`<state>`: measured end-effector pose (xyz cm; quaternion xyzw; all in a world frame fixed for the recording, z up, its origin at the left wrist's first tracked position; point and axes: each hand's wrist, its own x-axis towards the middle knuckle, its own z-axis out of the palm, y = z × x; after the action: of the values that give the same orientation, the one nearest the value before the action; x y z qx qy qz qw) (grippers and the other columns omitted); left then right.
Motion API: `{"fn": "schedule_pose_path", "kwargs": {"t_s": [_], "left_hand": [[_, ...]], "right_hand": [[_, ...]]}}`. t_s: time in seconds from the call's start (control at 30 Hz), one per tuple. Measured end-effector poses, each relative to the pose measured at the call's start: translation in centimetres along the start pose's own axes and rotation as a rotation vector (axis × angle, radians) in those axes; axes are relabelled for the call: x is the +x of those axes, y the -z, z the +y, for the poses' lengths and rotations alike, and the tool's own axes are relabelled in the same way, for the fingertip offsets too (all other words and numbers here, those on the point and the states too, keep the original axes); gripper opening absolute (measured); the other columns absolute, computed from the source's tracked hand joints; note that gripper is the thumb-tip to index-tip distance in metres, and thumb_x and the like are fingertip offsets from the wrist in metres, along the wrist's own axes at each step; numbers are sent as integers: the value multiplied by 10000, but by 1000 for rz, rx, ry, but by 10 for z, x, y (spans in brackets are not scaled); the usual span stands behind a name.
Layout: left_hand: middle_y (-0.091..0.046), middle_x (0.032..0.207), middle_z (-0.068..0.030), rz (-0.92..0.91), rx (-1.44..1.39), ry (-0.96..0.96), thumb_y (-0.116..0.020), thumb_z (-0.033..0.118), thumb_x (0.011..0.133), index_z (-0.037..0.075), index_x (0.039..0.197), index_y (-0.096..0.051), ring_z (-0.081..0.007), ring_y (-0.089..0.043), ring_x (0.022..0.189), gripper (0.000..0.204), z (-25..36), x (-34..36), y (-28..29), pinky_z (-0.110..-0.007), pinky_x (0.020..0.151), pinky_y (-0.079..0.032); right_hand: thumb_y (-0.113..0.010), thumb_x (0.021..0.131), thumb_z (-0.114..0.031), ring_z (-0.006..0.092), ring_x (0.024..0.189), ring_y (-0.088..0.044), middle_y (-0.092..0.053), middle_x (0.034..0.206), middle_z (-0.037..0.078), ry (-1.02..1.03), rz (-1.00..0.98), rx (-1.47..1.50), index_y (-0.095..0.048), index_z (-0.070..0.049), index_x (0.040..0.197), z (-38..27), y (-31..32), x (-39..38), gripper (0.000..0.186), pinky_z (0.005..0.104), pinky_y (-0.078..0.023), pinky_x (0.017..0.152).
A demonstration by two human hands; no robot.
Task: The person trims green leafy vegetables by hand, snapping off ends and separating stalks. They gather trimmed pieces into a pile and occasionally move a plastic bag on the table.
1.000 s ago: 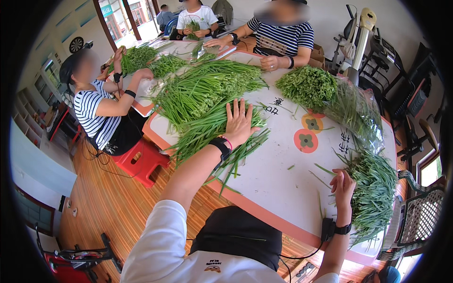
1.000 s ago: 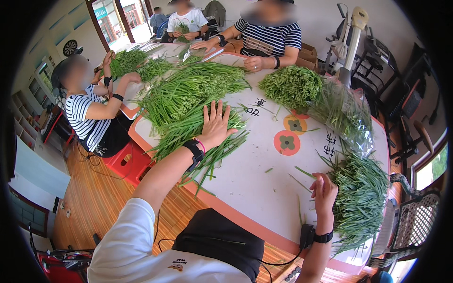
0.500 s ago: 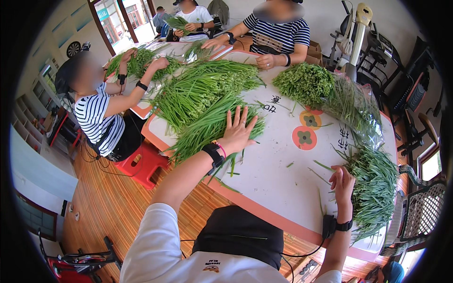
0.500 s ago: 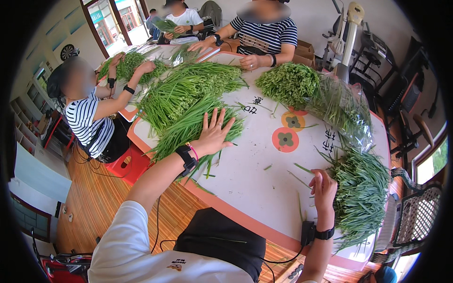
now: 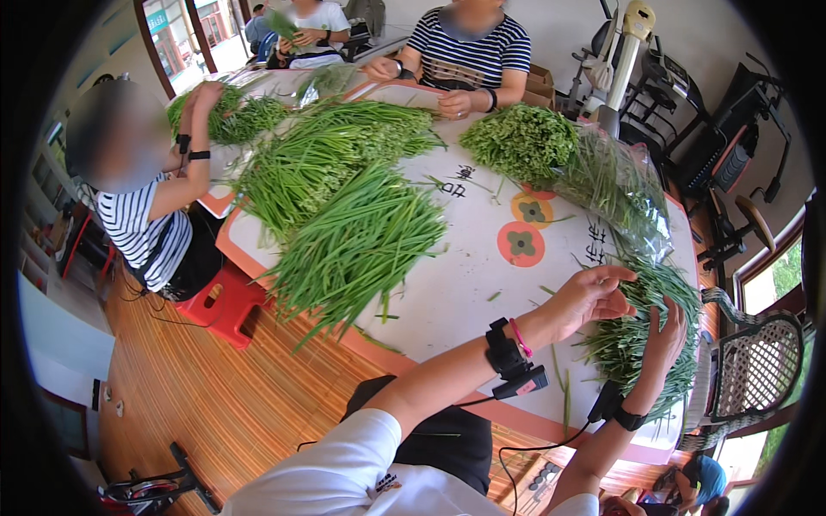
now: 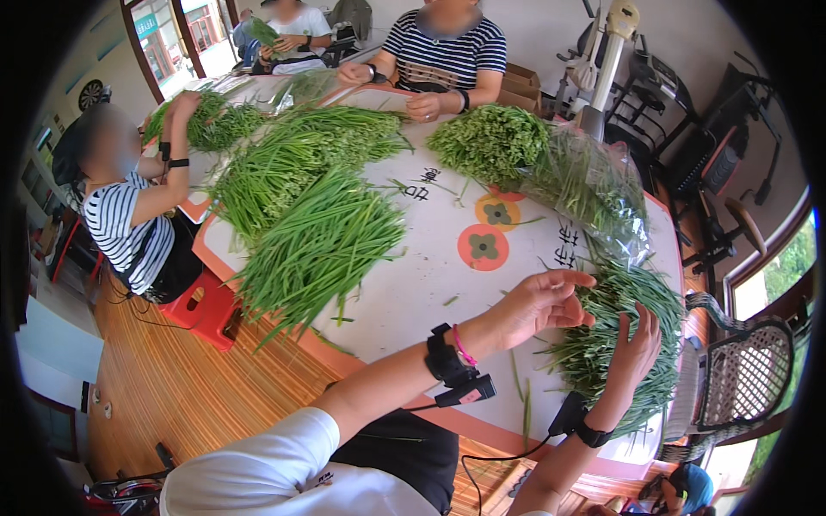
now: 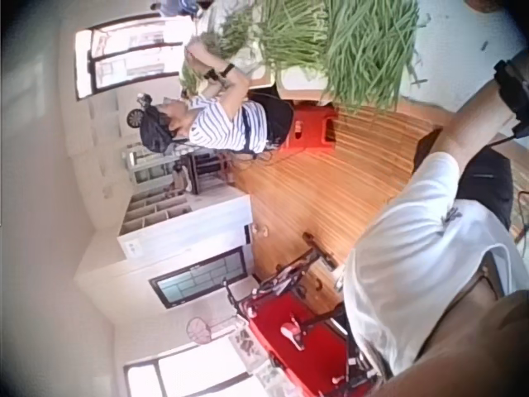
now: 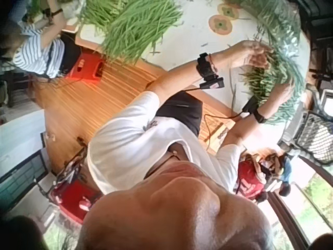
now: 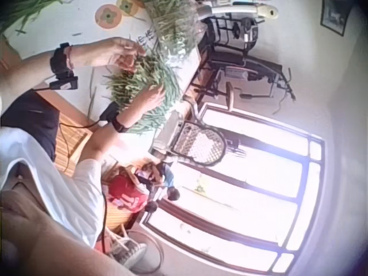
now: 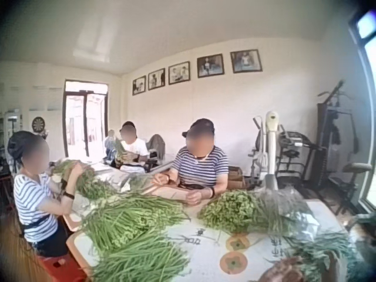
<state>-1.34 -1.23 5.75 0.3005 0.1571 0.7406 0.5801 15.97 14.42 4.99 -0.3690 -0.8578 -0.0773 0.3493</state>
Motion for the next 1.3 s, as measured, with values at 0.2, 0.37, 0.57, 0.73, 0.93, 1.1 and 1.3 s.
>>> {"fn": "schedule_pose_path", "kwargs": {"t_s": [0.2,0.37,0.57,0.73,0.93,1.1,1.3], "left_hand": [[-602,1180,-19,209,-529,86,-573,220,930,156,1208,-548,-193,-574,1115,286,-59,1,72,-311,907,-482],[-594,1184,-21,214,-466,48,-585,259,926,150,1232,-519,-185,-565,1110,331,-59,-1,76,-302,900,-477],[-602,1181,-56,243,-377,39,-589,259,922,135,1267,-512,-184,-586,1066,375,-56,-4,82,-327,921,-471],[-604,1178,-51,249,-352,47,-585,248,921,139,1262,-522,-180,-585,1055,363,-54,2,81,-344,928,-458],[-601,1143,-43,287,-296,74,-583,239,926,128,1289,-494,-187,-577,1053,391,-49,0,73,-355,924,-464],[-586,1208,-45,189,79,64,-590,265,926,79,1249,-538,-180,-560,1101,376,-51,-3,65,-357,959,-437],[-603,1209,-81,244,5,-74,-552,239,952,43,1205,-571,-182,-577,1096,320,-59,-2,58,-328,941,-455]], "right_hand": [[-712,741,-136,283,986,-560,-626,1008,73,-94,-220,-2,-631,-104,979,43,-20,-18,253,425,-382,907],[-681,728,-75,272,931,-564,-632,941,47,-125,-157,-76,-655,-99,860,25,-7,-15,137,406,-394,894],[-615,725,-78,303,816,-551,-581,788,85,-5,-104,-68,-655,-97,761,17,-19,-8,57,418,-417,764],[-659,738,-52,277,913,-557,-593,893,60,-34,10,-102,-623,-92,810,9,-18,0,90,394,-418,808],[-625,806,-41,290,866,-562,-595,840,98,7,53,140,-589,-60,916,-18,-7,8,117,388,-410,857],[-657,782,-56,280,859,-572,-623,843,90,179,46,417,-660,-58,947,-57,-3,4,165,384,-438,817],[-712,755,-114,224,653,-623,-650,749,52,211,-106,586,-673,-84,899,-83,-5,-8,152,321,-483,610]]}}
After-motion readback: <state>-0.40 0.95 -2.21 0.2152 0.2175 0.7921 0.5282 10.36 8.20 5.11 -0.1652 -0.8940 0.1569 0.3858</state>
